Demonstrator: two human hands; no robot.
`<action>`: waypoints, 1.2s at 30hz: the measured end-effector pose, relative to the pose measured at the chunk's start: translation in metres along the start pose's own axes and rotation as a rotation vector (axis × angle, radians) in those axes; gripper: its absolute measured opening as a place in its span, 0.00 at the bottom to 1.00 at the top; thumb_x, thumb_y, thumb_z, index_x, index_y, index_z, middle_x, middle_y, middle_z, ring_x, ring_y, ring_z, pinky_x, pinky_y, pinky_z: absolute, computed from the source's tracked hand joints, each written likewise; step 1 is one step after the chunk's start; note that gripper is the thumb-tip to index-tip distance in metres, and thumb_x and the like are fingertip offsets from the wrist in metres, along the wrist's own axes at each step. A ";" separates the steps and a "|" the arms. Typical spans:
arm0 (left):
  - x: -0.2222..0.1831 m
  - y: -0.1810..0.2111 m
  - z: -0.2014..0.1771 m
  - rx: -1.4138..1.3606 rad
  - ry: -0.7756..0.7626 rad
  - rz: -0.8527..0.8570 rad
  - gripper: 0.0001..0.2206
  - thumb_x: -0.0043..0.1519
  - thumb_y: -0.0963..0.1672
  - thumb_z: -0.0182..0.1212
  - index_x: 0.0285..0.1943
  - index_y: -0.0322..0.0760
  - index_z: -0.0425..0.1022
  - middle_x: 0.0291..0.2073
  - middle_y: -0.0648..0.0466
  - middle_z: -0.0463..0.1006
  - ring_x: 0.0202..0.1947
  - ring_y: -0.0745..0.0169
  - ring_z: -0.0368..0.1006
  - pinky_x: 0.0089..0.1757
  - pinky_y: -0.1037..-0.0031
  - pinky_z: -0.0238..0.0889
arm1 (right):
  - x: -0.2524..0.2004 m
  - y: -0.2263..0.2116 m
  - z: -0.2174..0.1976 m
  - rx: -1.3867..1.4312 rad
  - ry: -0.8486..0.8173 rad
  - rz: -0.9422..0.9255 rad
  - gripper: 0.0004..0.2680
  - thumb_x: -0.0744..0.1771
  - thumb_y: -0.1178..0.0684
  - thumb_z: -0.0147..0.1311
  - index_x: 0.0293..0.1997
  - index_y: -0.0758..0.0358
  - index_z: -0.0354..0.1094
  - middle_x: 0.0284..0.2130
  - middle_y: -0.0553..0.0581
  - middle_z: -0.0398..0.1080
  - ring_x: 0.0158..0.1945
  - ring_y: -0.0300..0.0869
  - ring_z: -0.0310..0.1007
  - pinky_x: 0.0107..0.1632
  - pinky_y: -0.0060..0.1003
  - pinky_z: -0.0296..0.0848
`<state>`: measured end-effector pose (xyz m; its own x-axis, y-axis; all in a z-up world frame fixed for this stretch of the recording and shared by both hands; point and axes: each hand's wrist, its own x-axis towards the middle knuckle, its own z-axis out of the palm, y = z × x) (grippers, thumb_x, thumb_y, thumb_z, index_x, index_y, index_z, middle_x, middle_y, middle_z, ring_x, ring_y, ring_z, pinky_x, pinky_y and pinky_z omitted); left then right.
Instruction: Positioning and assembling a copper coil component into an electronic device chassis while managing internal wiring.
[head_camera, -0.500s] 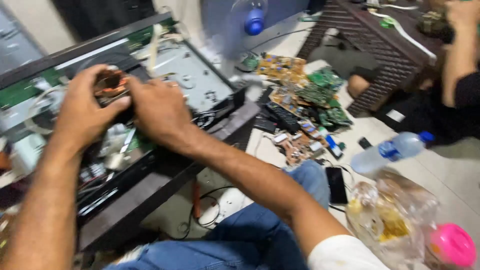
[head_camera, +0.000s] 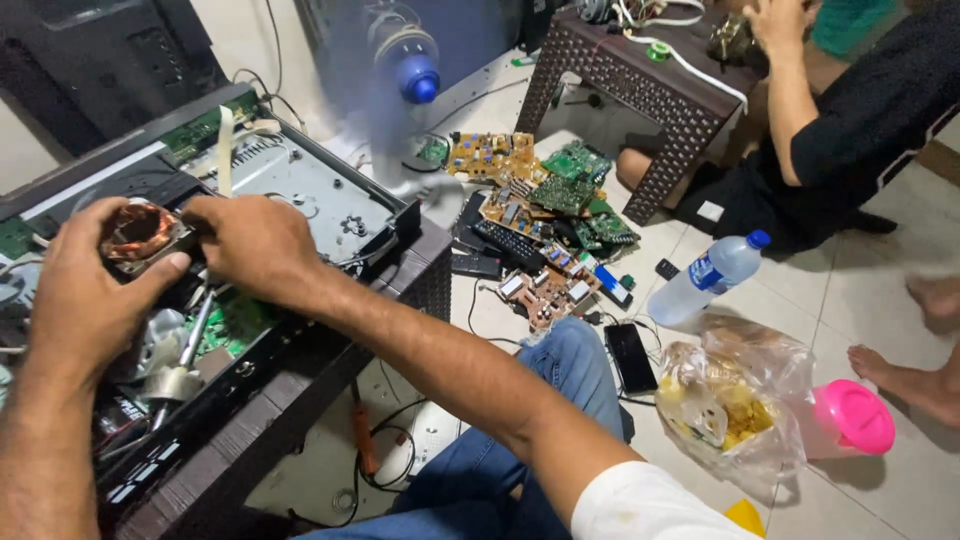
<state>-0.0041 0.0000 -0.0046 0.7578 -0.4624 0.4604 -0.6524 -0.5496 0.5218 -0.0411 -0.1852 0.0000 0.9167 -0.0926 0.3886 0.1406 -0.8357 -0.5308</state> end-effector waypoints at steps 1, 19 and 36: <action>0.000 0.001 -0.001 -0.001 0.011 0.001 0.33 0.56 0.40 0.72 0.71 0.18 0.66 0.56 0.29 0.70 0.54 0.32 0.68 0.51 0.50 0.61 | 0.001 0.000 0.003 -0.005 0.001 -0.010 0.09 0.64 0.50 0.59 0.47 0.50 0.76 0.26 0.45 0.79 0.26 0.36 0.78 0.31 0.34 0.75; 0.001 -0.025 0.016 0.177 0.060 -0.015 0.37 0.57 0.47 0.74 0.74 0.23 0.67 0.58 0.33 0.74 0.56 0.37 0.71 0.49 0.53 0.67 | -0.009 -0.006 0.002 -0.015 0.181 -0.248 0.05 0.65 0.50 0.56 0.36 0.56 0.69 0.22 0.50 0.72 0.24 0.40 0.71 0.29 0.37 0.71; 0.002 -0.019 0.008 0.157 0.008 -0.076 0.33 0.57 0.46 0.73 0.72 0.28 0.69 0.55 0.35 0.75 0.53 0.36 0.72 0.48 0.50 0.66 | -0.001 -0.006 -0.005 -0.152 0.087 -0.204 0.09 0.65 0.57 0.52 0.43 0.51 0.80 0.18 0.49 0.74 0.20 0.39 0.70 0.21 0.35 0.67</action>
<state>0.0096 0.0034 -0.0196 0.8043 -0.4105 0.4297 -0.5830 -0.6852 0.4367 -0.0443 -0.1822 0.0066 0.8385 0.0455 0.5430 0.2554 -0.9131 -0.3178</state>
